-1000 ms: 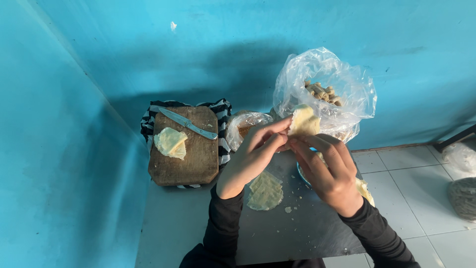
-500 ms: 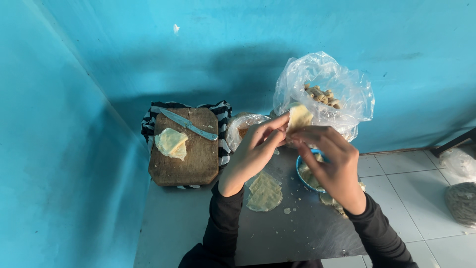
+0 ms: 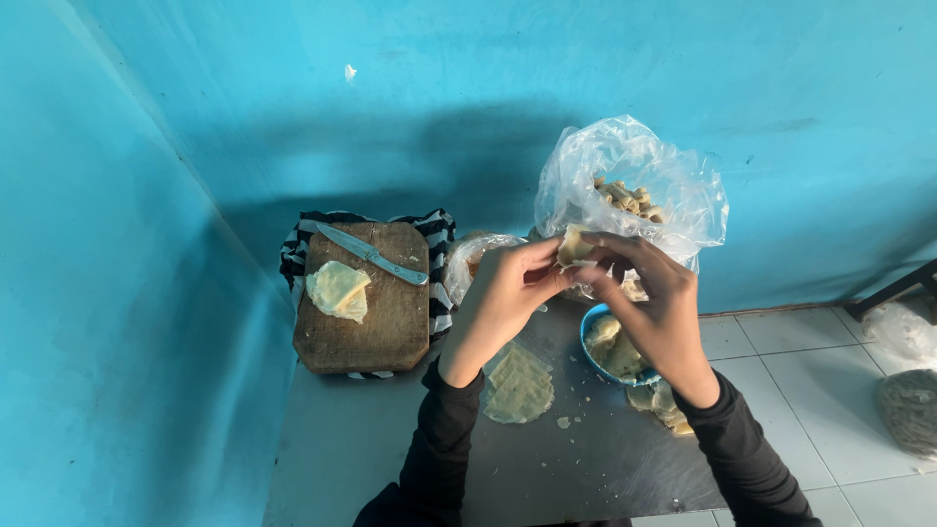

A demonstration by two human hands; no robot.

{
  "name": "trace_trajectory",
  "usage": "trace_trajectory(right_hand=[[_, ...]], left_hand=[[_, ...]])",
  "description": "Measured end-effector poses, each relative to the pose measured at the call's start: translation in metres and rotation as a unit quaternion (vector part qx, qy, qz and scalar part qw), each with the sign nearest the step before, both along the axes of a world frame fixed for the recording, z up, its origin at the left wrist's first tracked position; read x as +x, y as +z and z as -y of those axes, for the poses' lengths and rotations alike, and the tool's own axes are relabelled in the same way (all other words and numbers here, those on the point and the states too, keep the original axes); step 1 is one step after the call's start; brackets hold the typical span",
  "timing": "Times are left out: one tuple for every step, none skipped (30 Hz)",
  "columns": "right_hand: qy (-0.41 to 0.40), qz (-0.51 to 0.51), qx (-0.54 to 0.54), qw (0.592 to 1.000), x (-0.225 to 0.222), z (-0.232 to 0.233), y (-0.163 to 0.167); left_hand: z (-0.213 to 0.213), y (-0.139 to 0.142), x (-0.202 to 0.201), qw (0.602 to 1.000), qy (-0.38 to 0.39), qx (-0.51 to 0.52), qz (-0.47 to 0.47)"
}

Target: The person places filling from a blue bowl onto thin dough wrappers and folds the wrappers over the filling by hand, stacking the folded pieces on the table. They also cut dough on a wooden cutting board with a knife and reach into a large plastic bag of dough pieces.

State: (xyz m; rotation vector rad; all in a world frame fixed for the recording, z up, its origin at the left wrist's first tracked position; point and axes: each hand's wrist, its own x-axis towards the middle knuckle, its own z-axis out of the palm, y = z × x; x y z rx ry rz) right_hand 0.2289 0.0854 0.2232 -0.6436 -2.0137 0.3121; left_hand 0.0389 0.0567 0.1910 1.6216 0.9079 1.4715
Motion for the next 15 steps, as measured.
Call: trace_trajectory(right_hand=[[-0.007, 0.018, 0.016, 1.0, -0.001, -0.002, -0.001], [-0.015, 0.037, 0.032, 0.999, -0.002, -0.004, -0.001], [-0.017, 0.04, 0.01, 0.999, -0.003, -0.006, -0.002], [-0.019, 0.043, -0.012, 0.999, -0.004, -0.009, -0.004], [-0.02, 0.046, -0.034, 0.998, -0.004, -0.011, -0.005], [-0.019, 0.044, -0.034, 0.998, -0.003, -0.015, -0.006], [-0.019, 0.041, -0.033, 0.998, 0.0, -0.019, -0.005], [-0.018, 0.039, -0.033, 0.999, 0.003, -0.023, -0.005], [0.008, -0.002, -0.097, 0.995, 0.005, -0.026, -0.006], [0.034, -0.043, -0.161, 0.985, 0.007, -0.03, -0.006], [0.06, -0.085, -0.224, 0.969, 0.009, -0.032, -0.007], [0.074, -0.096, -0.251, 0.96, 0.011, -0.035, -0.007], [0.089, -0.107, -0.278, 0.95, 0.013, -0.037, -0.007], [0.103, -0.118, -0.306, 0.939, 0.014, -0.038, -0.007], [0.115, -0.128, -0.321, 0.931, 0.014, -0.039, -0.007]], left_hand=[[-0.001, -0.001, 0.001, 1.0, 0.003, 0.012, 0.004], [-0.001, -0.002, 0.003, 1.0, 0.023, 0.004, -0.015], [-0.002, -0.004, 0.004, 0.999, 0.042, -0.004, -0.034], [-0.002, -0.005, 0.005, 0.997, 0.061, -0.013, -0.053], [-0.002, -0.006, 0.005, 0.996, 0.071, 0.0, -0.056], [-0.003, -0.006, 0.005, 0.995, 0.082, 0.013, -0.059], [-0.003, -0.006, 0.004, 0.993, 0.092, 0.027, -0.063], [-0.003, -0.006, 0.003, 0.993, 0.094, 0.025, -0.063], [-0.003, -0.006, 0.001, 0.993, 0.096, 0.022, -0.064], [-0.003, -0.006, -0.001, 0.993, 0.098, 0.02, -0.065], [-0.002, -0.006, -0.004, 0.994, 0.084, 0.01, -0.067], [-0.002, -0.006, -0.007, 0.995, 0.07, 0.001, -0.07], [-0.001, -0.007, -0.011, 0.996, 0.056, -0.01, -0.072], [-0.002, -0.007, -0.013, 0.996, 0.048, -0.005, -0.069], [-0.003, -0.007, -0.016, 0.997, 0.04, 0.0, -0.066]])
